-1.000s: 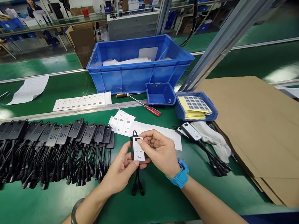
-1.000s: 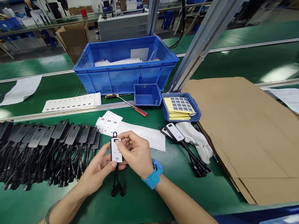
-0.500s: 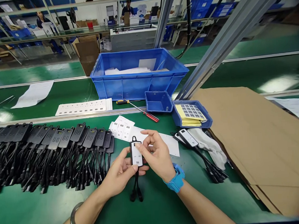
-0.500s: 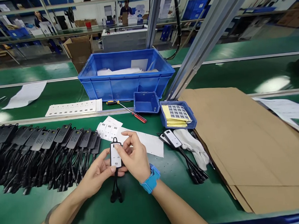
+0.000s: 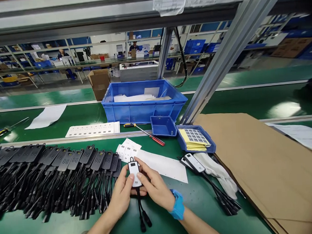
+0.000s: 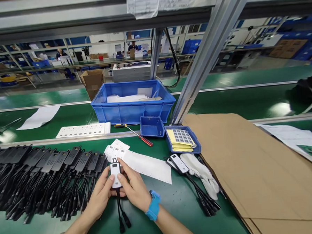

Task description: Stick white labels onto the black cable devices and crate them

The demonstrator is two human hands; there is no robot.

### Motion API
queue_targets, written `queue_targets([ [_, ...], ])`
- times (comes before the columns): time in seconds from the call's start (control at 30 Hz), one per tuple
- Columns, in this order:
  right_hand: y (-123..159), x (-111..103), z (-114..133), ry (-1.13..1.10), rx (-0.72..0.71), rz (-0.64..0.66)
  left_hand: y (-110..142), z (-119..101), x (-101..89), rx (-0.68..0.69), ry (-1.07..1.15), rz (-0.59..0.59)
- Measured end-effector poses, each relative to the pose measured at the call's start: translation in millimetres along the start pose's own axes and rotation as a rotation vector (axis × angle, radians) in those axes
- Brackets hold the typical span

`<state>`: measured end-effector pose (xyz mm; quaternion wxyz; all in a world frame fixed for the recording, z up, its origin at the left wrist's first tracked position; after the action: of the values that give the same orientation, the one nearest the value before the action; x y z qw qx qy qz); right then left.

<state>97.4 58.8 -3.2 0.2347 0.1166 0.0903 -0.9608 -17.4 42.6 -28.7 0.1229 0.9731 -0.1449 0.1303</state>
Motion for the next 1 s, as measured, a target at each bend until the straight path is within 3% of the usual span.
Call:
queue_targets([
  [0.1,-2.3,1.9,-2.7,0.099,-0.006,-0.077,-2.5,2.5,-5.2,0.003,-0.116,-0.045],
  [0.2,-5.3,3.1,7.2,0.261,-0.061,-0.097,-7.9,2.0,-0.8,-0.004,-0.035,-0.027],
  [0.27,-5.0,-2.5,15.9,0.39,-0.089,-0.08,-11.6,-3.3,10.1,0.004,0.016,0.076],
  [0.33,-0.3,-18.0,18.9,0.518,-0.055,-0.062,-13.1,-9.7,24.3,-0.01,-0.068,0.242],
  [0.43,17.5,-65.3,5.9,0.812,0.194,-0.117,-11.8,-17.8,37.1,0.021,-0.626,0.405],
  [0.53,41.7,-119.8,-15.1,1.17,0.545,-0.212,-14.2,-17.2,39.3,0.078,-1.263,0.368],
  [0.63,49.4,-144.0,-21.8,1.262,0.653,-0.295,-19.5,-5.8,41.4,0.053,-1.562,0.335],
  [0.73,25.0,-125.5,-14.8,1.192,0.514,-0.268,-22.3,0.7,46.7,0.108,-1.7,0.264],
  [0.83,-23.5,-80.6,-15.8,0.971,0.346,-0.07,-22.5,6.7,50.5,0.175,-1.742,0.203],
  [0.9,-53.7,-58.5,-25.1,0.906,0.367,-0.018,-23.2,13.5,50.4,0.188,-1.727,0.197],
  [1.0,-81.9,-41.4,-42.7,0.871,0.446,-0.035,-24.9,22.9,49.0,0.199,-1.699,0.201],
])
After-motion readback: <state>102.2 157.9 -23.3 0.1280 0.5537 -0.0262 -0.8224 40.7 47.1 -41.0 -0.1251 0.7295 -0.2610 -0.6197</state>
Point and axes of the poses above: each hand's wrist, its own y-axis away from the middle knuckle, its own x-axis out of the palm, z = x × y, the point moved 7 cm from there along -y, towards the middle knuckle, and after that the axes turned 11 degrees about z, right-handed, at the moved point
